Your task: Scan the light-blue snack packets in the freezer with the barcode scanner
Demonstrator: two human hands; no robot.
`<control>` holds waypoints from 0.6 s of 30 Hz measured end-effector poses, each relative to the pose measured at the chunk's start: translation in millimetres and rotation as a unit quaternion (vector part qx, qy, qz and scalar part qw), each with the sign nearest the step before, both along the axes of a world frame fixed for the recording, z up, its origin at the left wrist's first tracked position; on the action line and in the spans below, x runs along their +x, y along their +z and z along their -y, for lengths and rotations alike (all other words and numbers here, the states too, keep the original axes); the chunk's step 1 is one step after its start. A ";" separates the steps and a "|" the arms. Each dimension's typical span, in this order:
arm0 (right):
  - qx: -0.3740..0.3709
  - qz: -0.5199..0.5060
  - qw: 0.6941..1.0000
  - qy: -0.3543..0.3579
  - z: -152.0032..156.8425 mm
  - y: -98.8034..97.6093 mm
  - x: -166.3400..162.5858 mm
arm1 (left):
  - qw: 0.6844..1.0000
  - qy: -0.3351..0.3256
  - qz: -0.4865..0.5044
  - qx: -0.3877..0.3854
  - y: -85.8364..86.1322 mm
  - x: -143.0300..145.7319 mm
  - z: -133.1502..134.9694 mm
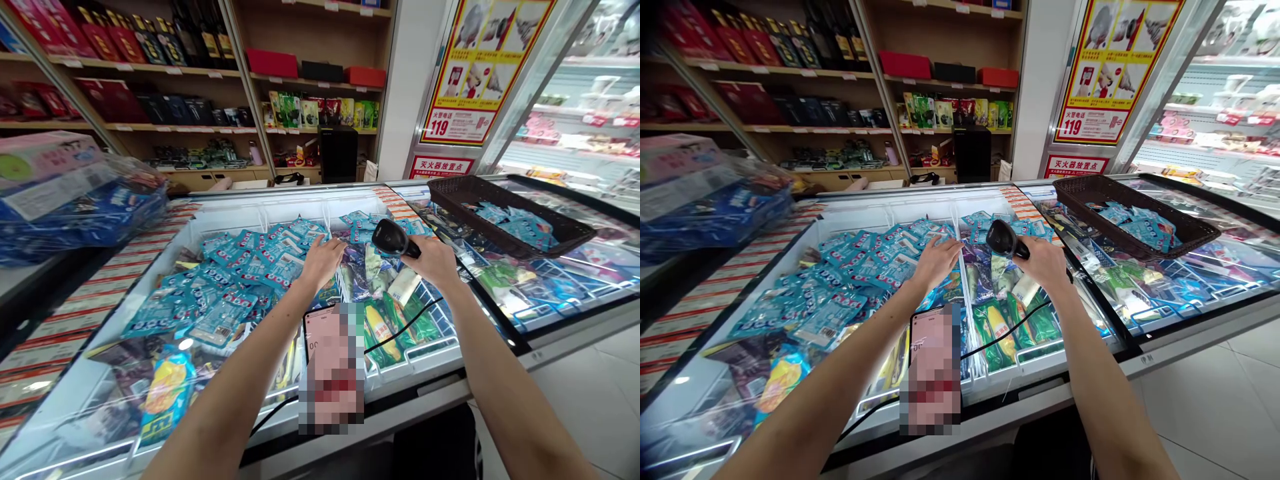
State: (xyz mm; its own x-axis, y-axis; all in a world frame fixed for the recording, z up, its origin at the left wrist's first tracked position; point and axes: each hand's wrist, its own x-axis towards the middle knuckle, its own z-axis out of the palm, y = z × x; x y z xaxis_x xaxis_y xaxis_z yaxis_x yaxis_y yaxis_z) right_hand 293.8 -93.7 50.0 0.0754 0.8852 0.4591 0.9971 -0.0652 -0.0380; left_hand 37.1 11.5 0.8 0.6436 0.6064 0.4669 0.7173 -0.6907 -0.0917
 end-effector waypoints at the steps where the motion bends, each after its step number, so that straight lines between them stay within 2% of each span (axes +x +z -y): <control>1: 0.005 0.005 1.000 0.006 0.3 0.3 3.1 | 1.000 0.012 -0.003 0.002 0.5 0.2 0.0; 10: 0.029 -0.020 0.999 0.014 1.4 -29.1 20.1 | 0.997 0.070 0.011 -0.031 5.1 10.8 -9.6; 15: 0.024 -0.024 0.999 0.026 0.4 -29.4 20.8 | 0.996 -0.023 -0.001 -0.087 1.6 19.7 -24.7; 18: 0.012 -0.017 0.999 0.035 0.9 -29.0 19.9 | 0.994 -0.029 0.012 -0.105 -1.0 18.4 -24.2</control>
State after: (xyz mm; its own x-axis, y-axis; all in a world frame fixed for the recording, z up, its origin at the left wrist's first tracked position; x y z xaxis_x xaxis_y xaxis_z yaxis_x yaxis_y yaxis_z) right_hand 313.8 -94.6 21.0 0.0304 0.8774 0.4789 0.9973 0.0051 -0.0727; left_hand 55.5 35.7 -0.3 0.6712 0.6538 0.3494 0.6753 -0.7336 0.0755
